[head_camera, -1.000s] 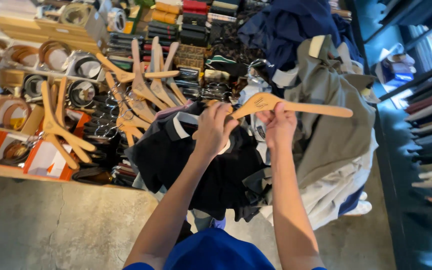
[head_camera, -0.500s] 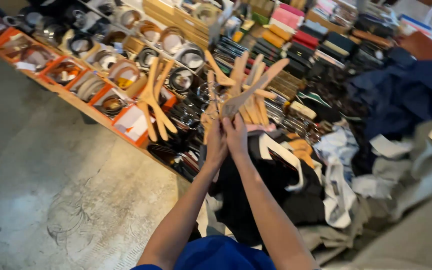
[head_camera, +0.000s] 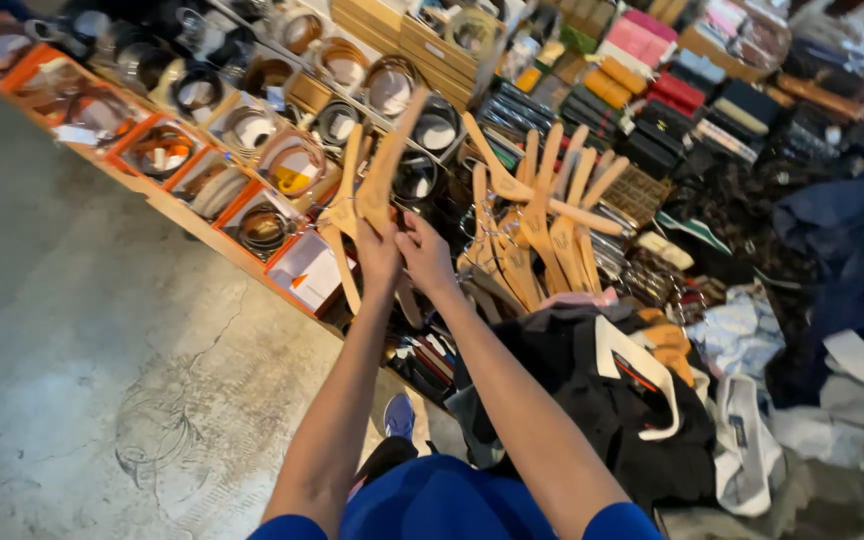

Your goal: The person removes a bundle of clothes on hangers from a rack and walks to a table. They then proceed to hang several items, including a grey sweatshirt, a dark jacket, a black shirt, and a pink shirt, onto wooden hangers one by one.

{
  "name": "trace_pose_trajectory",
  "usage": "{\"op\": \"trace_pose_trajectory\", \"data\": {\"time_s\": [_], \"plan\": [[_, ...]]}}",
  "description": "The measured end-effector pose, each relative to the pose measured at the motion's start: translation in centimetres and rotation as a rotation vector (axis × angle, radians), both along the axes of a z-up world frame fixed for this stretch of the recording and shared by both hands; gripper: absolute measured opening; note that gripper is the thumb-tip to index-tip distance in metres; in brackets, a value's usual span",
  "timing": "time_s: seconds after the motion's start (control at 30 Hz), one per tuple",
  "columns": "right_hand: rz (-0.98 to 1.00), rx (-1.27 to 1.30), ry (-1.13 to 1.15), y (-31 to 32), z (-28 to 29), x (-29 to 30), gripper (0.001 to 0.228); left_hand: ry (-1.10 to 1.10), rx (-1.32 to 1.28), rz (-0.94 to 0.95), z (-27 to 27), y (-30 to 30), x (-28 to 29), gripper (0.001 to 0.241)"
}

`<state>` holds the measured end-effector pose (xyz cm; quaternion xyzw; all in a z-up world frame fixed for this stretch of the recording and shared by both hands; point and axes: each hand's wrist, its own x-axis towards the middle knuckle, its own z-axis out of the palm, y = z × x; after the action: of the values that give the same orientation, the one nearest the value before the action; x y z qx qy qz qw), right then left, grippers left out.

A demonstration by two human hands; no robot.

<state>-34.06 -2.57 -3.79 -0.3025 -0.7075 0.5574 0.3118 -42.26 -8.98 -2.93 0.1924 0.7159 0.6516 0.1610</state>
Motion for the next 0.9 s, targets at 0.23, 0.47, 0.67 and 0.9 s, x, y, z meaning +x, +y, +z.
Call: {"op": "trace_pose_trajectory", "data": {"time_s": [0.23,0.47,0.67,0.9], "plan": [[-0.238,0.395,-0.152,0.1,4.8,13.5,0.05,0.582,-0.101,-0.24,-0.7,0.9,8.5,0.056],[-0.59,0.614,-0.658,-1.1,8.1,28.4,0.057,0.568,-0.014,-0.887,1.9,0.3,20.7,0.064],[-0.54,0.111,-0.463,-2.0,5.5,35.6,0.038,0.702,-0.338,-1.069,6.7,0.3,28.4,0.081],[-0.668,0.322,-0.051,-6.7,18.4,44.7,0.069,0.237,-0.023,-1.16,12.1,0.7,36.3,0.041]]}}
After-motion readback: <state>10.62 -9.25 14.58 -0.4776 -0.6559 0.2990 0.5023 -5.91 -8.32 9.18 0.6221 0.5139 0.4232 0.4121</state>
